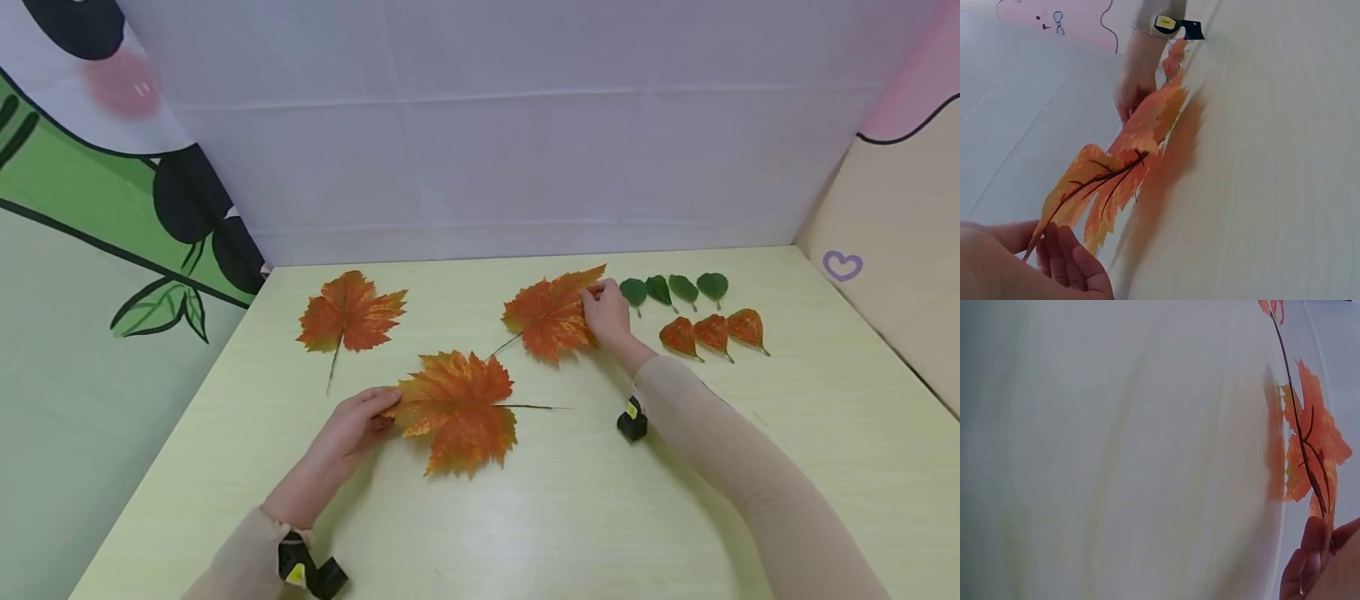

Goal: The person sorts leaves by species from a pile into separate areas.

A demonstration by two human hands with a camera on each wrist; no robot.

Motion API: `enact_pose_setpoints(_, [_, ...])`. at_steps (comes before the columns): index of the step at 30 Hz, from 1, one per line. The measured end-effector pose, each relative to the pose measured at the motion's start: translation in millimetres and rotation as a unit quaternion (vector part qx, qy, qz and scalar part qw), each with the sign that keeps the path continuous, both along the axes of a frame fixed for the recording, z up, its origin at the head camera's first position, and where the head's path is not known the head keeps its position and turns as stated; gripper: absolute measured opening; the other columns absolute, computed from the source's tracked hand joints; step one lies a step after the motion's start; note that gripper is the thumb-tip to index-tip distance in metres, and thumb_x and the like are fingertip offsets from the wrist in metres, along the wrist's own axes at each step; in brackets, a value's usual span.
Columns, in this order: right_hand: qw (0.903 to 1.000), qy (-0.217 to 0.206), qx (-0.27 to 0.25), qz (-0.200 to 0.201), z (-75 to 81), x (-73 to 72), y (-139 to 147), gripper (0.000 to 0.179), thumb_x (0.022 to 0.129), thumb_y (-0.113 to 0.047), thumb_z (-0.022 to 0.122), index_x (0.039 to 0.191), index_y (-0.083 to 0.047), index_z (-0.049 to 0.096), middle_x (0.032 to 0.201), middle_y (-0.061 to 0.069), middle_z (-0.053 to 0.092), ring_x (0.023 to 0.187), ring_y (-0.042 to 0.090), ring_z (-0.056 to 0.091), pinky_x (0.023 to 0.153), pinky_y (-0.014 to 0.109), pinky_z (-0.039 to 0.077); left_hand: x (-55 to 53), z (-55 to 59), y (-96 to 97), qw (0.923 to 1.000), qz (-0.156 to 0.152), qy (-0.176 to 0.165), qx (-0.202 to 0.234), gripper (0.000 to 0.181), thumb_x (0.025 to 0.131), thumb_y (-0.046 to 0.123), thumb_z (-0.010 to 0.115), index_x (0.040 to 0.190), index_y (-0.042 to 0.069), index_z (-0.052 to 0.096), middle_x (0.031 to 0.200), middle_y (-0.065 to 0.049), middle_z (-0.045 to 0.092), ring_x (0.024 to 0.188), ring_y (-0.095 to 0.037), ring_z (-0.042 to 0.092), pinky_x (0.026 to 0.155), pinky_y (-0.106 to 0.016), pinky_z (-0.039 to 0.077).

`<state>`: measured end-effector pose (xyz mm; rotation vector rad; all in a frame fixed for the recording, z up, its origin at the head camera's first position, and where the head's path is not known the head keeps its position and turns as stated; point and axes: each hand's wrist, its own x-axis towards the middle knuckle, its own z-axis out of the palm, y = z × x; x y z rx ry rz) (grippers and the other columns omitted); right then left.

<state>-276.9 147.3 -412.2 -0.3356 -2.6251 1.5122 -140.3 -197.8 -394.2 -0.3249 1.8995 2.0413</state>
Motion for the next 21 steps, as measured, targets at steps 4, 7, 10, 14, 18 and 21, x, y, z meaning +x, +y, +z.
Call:
enact_pose_setpoints(4, [1.0, 0.003, 0.004, 0.0, -0.4, 0.2, 0.9, 0.028, 0.096, -0.023, 0.043, 0.115, -0.003, 0.044, 0.103, 0.015, 0.051, 0.084, 0.025, 0.049, 0.072, 0.033, 0.04, -3.0, -1.4, 1.3, 0.9874, 0.045, -0.017, 0.151, 0.015, 0.095, 0.019, 0.047, 0.087, 0.018, 0.06, 0.087, 0.007, 0.057, 0.085, -0.009, 0.05, 0.081, -0.023, 0.041])
enact_pose_setpoints(7, [1.0, 0.003, 0.005, -0.001, -0.3, 0.1, 1.7, 0.029, 0.096, -0.023, 0.043, 0.116, -0.003, 0.044, 0.104, 0.014, 0.051, 0.084, 0.025, 0.049, 0.071, 0.033, 0.04, -4.7, -1.3, 7.0, 0.9792, 0.067, -0.001, 0.191, 0.011, 0.096, 0.016, 0.043, 0.094, 0.015, 0.054, 0.088, 0.006, 0.052, 0.087, -0.01, 0.044, 0.083, -0.024, 0.035])
enact_pose_setpoints(10, [1.0, 0.004, 0.003, -0.005, -0.2, -0.3, 2.8, 0.029, 0.096, -0.023, 0.043, 0.116, -0.003, 0.045, 0.103, 0.014, 0.051, 0.083, 0.025, 0.05, 0.071, 0.032, 0.04, -6.6, -0.5, 13.4, 0.9763, 0.076, 0.02, 0.202, 0.019, 0.097, 0.011, 0.039, 0.116, 0.011, 0.043, 0.091, 0.006, 0.048, 0.09, -0.009, 0.041, 0.084, -0.023, 0.03])
enact_pose_setpoints(14, [1.0, 0.004, 0.005, -0.007, -0.3, -0.9, 3.3, 0.029, 0.096, -0.024, 0.043, 0.116, -0.004, 0.045, 0.102, 0.013, 0.051, 0.083, 0.024, 0.05, 0.07, 0.032, 0.04, -10.6, 1.0, 19.6, 0.9677, 0.108, 0.021, 0.227, 0.031, 0.099, 0.011, 0.034, 0.13, 0.012, 0.03, 0.096, 0.008, 0.048, 0.089, -0.006, 0.043, 0.081, -0.02, 0.031])
enact_pose_setpoints(18, [1.0, 0.003, 0.006, -0.006, 0.2, -1.2, 2.7, 0.029, 0.096, -0.024, 0.044, 0.116, -0.004, 0.045, 0.104, 0.014, 0.052, 0.084, 0.025, 0.05, 0.071, 0.033, 0.04, -18.7, 6.8, 21.3, 0.96, 0.132, 0.019, 0.246, 0.041, 0.1, 0.017, 0.03, 0.14, 0.017, 0.022, 0.122, 0.005, 0.042, 0.098, -0.008, 0.042, 0.086, -0.02, 0.034])
enact_pose_setpoints(21, [0.9999, 0.001, 0.004, -0.009, -0.1, -1.7, 3.1, 0.029, 0.096, -0.024, 0.043, 0.117, -0.004, 0.045, 0.105, 0.014, 0.052, 0.085, 0.026, 0.051, 0.072, 0.034, 0.041, -29.7, 15.1, 19.1, 0.9634, 0.134, 0.022, 0.231, 0.053, 0.1, 0.019, 0.029, 0.147, 0.019, 0.003, 0.144, 0.002, 0.023, 0.121, -0.013, 0.034, 0.102, -0.026, 0.029])
